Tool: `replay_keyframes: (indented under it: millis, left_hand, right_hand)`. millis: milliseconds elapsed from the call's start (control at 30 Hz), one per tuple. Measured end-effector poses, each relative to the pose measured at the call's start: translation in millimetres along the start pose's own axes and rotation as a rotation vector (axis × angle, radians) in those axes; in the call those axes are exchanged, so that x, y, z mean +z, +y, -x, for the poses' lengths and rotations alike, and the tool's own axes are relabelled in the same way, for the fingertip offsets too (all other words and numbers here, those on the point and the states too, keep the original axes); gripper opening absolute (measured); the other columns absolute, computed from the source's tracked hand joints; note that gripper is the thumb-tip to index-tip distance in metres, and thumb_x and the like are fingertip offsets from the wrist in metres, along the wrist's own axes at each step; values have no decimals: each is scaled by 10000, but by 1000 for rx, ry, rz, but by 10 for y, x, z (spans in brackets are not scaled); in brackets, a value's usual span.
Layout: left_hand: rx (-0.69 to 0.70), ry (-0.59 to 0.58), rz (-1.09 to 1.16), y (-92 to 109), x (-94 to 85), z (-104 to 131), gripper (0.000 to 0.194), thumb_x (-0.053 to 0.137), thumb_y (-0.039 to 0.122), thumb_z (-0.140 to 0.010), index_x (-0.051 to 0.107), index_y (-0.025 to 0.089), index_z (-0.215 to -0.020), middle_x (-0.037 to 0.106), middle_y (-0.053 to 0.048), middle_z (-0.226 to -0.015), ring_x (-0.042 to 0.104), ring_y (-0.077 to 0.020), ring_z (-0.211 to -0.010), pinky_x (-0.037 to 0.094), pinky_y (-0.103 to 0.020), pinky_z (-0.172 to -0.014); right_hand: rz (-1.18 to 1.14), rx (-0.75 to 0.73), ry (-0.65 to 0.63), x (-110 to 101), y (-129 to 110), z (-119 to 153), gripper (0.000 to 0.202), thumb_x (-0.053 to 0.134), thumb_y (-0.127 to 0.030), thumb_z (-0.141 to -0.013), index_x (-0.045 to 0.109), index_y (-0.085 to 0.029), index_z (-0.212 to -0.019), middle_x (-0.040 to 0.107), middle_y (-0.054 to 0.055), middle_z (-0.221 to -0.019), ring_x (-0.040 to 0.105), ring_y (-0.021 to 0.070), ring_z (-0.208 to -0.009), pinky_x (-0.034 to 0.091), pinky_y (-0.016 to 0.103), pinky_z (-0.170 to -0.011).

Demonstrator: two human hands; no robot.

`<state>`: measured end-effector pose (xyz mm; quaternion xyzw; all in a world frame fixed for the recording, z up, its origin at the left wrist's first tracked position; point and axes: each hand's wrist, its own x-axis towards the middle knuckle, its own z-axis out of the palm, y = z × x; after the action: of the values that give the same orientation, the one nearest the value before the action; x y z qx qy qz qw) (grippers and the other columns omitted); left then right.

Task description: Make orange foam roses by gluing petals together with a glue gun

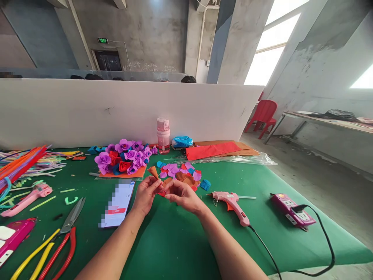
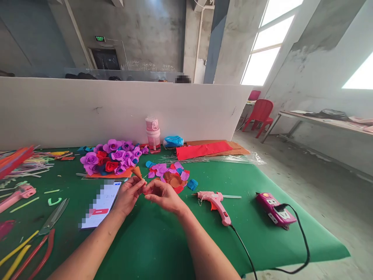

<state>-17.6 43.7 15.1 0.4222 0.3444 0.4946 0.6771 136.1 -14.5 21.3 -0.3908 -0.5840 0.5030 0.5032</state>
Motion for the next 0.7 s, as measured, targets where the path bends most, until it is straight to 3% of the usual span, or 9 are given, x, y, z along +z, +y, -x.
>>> replay_keyframes:
  millis: [100, 233, 333, 400, 500, 633, 700]
  left_hand:
    - [-26, -3, 26, 21, -23, -12, 288, 820, 279, -578, 598, 151, -709, 637, 23, -663, 576, -86, -584, 491, -221, -595]
    - [-11, -8, -49, -16, -44, -50, 311, 826, 318, -561, 610, 144, -701, 657, 4, -695, 575, -95, -590, 475, -233, -592]
    - [85, 2, -132, -47, -58, -84, 290, 811, 330, -586, 620, 144, -701, 670, -12, -696, 572, -97, -623, 434, -211, -586]
    - [114, 3, -141, -47, -61, -97, 273, 801, 326, -598, 625, 151, -712, 659, -4, -674, 580, -105, -648, 439, -218, -613]
    - [94, -47, -94, -24, -48, -85, 271, 779, 337, -626, 615, 171, -763, 614, 32, -611, 571, -103, -605, 464, -243, -647]
    - [31, -172, -11, -11, -12, -40, 284, 747, 338, -675, 550, 208, -832, 592, 54, -593, 532, -87, -516, 439, -222, -556]
    - [12, -201, 2, -18, 4, -23, 278, 737, 323, -691, 534, 209, -843, 581, 58, -594, 479, -65, -471, 384, -193, -490]
  right_hand:
    - [179, -84, 145, -20, -8, -9, 301, 644, -453, -779, 607, -170, -686, 562, 1, -662, 476, 106, -573, 382, 237, -539]
    - [480, -216, 316, -136, -60, -4, 183, 595, -354, -813, 668, -186, -813, 638, 44, -825, 566, 162, -757, 446, 287, -716]
    - [476, -142, 560, -313, -165, 71, 211, 548, -363, -820, 649, -178, -809, 609, 13, -680, 549, 144, -642, 440, 260, -635]
    - [472, -81, 638, -455, -240, 147, 238, 557, -388, -801, 639, -173, -866, 594, -5, -645, 524, 131, -575, 419, 238, -561]
    - [615, 43, 593, -655, -313, 239, 255, 560, -411, -802, 626, -171, -746, 591, -6, -588, 502, 122, -524, 374, 224, -505]
    - [1047, 185, 421, -854, -289, 211, 161, 510, -214, -820, 664, -198, -863, 687, 11, -770, 580, 134, -665, 391, 218, -595]
    - [1161, 248, 351, -916, -232, 133, 168, 517, -174, -801, 681, -195, -829, 704, 25, -794, 594, 148, -695, 383, 224, -598]
